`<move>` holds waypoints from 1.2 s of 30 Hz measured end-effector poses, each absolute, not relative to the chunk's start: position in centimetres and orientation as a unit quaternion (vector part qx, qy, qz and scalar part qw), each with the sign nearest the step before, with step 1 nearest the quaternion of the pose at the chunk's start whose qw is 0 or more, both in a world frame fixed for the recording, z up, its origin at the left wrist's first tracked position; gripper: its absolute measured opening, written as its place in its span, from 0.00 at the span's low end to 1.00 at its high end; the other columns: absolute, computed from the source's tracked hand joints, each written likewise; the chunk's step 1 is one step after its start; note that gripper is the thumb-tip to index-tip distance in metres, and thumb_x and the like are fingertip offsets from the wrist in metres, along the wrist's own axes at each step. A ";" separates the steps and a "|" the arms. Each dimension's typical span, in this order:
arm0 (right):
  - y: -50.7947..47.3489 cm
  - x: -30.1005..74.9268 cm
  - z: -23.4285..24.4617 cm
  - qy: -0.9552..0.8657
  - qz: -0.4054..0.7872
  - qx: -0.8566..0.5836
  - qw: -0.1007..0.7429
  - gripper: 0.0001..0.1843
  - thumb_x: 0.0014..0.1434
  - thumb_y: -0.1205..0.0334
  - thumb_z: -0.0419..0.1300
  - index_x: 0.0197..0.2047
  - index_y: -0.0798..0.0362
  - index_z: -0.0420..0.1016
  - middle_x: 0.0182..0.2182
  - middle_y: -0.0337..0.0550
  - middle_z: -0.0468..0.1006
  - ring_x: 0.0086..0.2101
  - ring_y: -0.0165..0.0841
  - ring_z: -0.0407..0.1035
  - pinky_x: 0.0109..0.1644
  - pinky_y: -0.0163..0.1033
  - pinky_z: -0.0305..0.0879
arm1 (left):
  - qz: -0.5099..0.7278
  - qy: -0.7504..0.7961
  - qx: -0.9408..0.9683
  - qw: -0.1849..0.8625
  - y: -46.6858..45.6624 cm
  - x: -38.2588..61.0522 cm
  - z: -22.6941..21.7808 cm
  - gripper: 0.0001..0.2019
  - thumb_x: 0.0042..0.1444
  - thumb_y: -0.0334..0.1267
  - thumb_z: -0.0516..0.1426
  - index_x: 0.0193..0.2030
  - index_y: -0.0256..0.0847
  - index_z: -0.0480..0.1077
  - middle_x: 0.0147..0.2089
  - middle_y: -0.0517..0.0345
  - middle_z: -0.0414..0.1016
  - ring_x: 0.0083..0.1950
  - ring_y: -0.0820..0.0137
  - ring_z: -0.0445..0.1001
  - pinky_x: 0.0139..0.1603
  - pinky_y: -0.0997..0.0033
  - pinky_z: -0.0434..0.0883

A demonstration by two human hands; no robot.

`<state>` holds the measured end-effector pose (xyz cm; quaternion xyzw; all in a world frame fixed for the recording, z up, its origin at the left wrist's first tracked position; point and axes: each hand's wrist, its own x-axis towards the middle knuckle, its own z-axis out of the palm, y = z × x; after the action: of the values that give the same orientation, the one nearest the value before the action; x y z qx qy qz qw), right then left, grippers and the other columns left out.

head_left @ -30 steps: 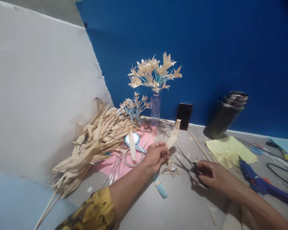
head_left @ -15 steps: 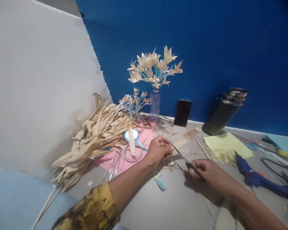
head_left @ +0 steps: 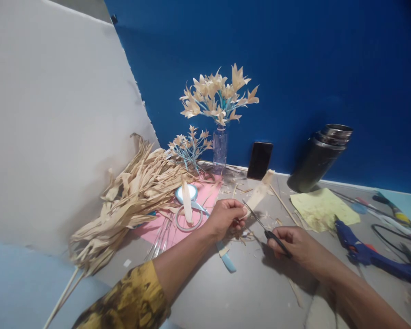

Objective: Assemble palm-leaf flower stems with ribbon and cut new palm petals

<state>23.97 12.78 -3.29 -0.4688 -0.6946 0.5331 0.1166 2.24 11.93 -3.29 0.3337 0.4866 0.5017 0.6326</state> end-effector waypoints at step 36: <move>12.0 22.6 -2.6 -0.576 0.617 -0.455 0.285 0.20 0.50 0.47 0.68 0.39 0.55 0.77 0.31 0.42 0.78 0.26 0.30 0.65 0.29 0.36 0.61 | 0.547 0.423 0.224 0.687 10.8 3.9 -3.3 0.14 0.38 0.28 0.69 0.30 0.36 0.68 0.23 0.64 0.69 0.19 0.81 0.63 0.21 0.81 0.62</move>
<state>22.65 12.02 -2.64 -0.4548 -0.5759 0.6167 0.2851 3.89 10.78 -3.30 0.2238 0.4228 0.5466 0.6872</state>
